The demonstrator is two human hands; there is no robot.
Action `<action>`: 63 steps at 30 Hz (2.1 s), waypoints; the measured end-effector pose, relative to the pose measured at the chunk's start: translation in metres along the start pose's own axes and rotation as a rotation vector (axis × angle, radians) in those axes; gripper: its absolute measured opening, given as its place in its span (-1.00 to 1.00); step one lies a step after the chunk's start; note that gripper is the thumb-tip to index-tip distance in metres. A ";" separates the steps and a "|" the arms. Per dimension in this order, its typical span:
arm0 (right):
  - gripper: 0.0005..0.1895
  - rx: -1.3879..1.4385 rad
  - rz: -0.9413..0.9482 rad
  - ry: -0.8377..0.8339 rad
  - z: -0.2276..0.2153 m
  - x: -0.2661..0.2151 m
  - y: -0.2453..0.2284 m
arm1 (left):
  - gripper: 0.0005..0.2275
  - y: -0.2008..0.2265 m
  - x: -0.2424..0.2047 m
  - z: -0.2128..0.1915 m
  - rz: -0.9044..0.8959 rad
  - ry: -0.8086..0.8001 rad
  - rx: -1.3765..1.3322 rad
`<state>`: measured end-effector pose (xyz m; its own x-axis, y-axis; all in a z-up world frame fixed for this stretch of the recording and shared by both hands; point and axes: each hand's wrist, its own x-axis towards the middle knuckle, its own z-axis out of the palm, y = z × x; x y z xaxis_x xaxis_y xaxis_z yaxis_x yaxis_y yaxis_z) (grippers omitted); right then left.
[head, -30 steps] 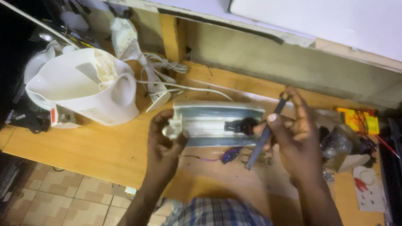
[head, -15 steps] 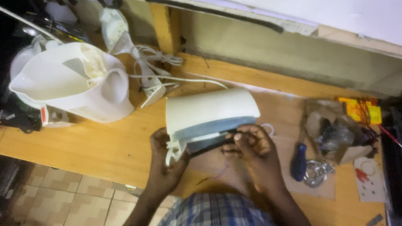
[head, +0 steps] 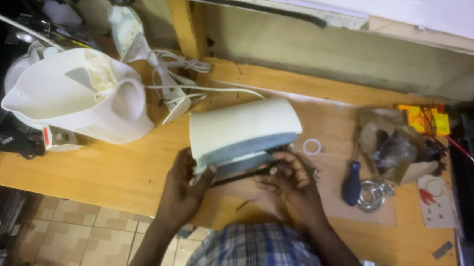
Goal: The person disassembles a white electric kettle, uses a multimeter to test the internal heating element, and then uses a screwdriver to adjust or remove components inside the kettle's base.
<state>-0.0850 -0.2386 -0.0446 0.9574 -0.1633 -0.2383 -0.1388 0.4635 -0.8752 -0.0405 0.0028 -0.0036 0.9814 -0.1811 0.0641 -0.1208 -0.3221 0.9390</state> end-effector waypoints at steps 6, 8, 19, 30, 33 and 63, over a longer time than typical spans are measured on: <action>-0.86 -0.096 -0.014 0.031 0.002 -0.002 -0.036 | -0.72 0.031 0.032 -0.016 -0.188 0.110 -0.055; -0.88 -0.125 -0.113 0.016 -0.004 0.003 -0.046 | -0.69 0.048 0.049 -0.027 -0.284 0.080 -0.005; -0.90 -0.220 -0.167 0.092 0.021 -0.004 -0.102 | -0.70 0.145 0.140 -0.046 -0.171 -0.346 0.477; -0.73 -0.348 -0.141 0.023 0.006 0.013 -0.100 | -0.42 0.141 0.223 -0.021 -0.239 -0.467 0.355; -0.79 -0.260 -0.027 0.055 0.010 0.008 -0.097 | -0.46 0.156 0.223 -0.018 -0.238 -0.518 0.346; -0.92 -0.736 -0.333 -0.326 0.041 0.033 -0.100 | -0.46 0.082 0.088 0.019 0.389 0.237 -0.315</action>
<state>-0.0295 -0.2546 0.0529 0.9865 0.1190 0.1125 0.1405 -0.2630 -0.9545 0.0332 -0.0578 0.0728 0.8844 -0.0058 0.4666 -0.4663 0.0270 0.8842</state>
